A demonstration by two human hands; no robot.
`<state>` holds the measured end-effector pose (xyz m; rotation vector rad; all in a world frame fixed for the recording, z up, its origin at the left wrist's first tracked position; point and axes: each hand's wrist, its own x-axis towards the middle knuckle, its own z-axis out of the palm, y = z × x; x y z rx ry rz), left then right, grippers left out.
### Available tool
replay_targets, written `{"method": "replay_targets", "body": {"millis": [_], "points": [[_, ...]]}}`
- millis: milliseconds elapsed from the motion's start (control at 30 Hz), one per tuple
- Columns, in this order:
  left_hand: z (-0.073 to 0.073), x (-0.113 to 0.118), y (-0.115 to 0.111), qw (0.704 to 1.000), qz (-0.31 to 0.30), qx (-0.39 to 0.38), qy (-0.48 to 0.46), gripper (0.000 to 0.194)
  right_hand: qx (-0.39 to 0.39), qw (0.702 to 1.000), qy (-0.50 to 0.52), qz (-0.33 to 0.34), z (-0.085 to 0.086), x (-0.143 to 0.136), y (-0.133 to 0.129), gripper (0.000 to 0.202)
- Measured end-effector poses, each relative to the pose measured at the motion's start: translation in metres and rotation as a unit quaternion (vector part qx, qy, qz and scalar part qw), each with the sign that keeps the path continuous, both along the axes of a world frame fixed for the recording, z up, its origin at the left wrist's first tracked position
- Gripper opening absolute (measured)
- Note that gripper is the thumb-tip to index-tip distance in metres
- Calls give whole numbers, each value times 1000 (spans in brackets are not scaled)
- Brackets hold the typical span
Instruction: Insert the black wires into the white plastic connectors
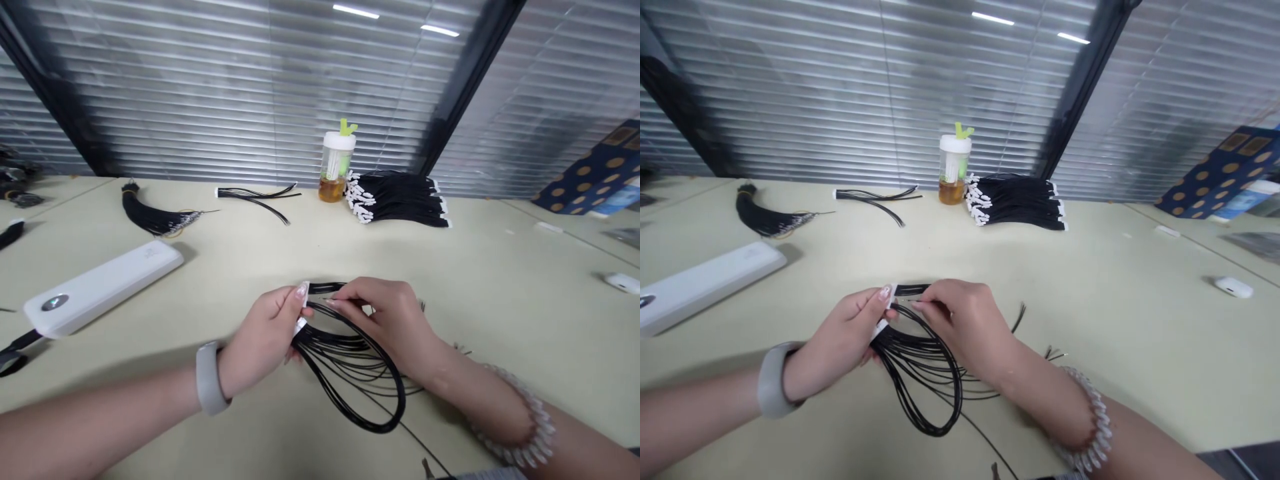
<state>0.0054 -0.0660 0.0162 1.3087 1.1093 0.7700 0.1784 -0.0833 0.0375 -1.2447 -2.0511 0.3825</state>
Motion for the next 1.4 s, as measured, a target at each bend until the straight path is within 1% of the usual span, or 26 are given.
{"method": "replay_targets", "body": {"millis": [200,400,500,700,933,1033,1233,1400], "points": [[3,2,-3,1000,-14,17,11,42,63,997,-45,17,-7,-1,2,22],[1,1,-4,999,-23,33,27,43,83,992,-80,47,-4,0,-1,26],[1,0,-3,998,-29,41,29,43,99,989,-104,43,-3,0,-2,29],[3,1,-3,999,-26,36,22,42,120,984,-119,49,-2,1,-2,27],[1,0,-4,998,-38,45,37,42,118,978,-160,58,-3,3,-2,22],[2,0,-4,997,-44,46,42,42,135,972,-180,61,-3,4,-3,19],[6,1,-3,996,-48,42,63,41,164,960,-216,71,-2,3,-5,22],[4,1,-3,995,-49,49,67,41,209,949,-225,73,-5,1,-5,21]]}}
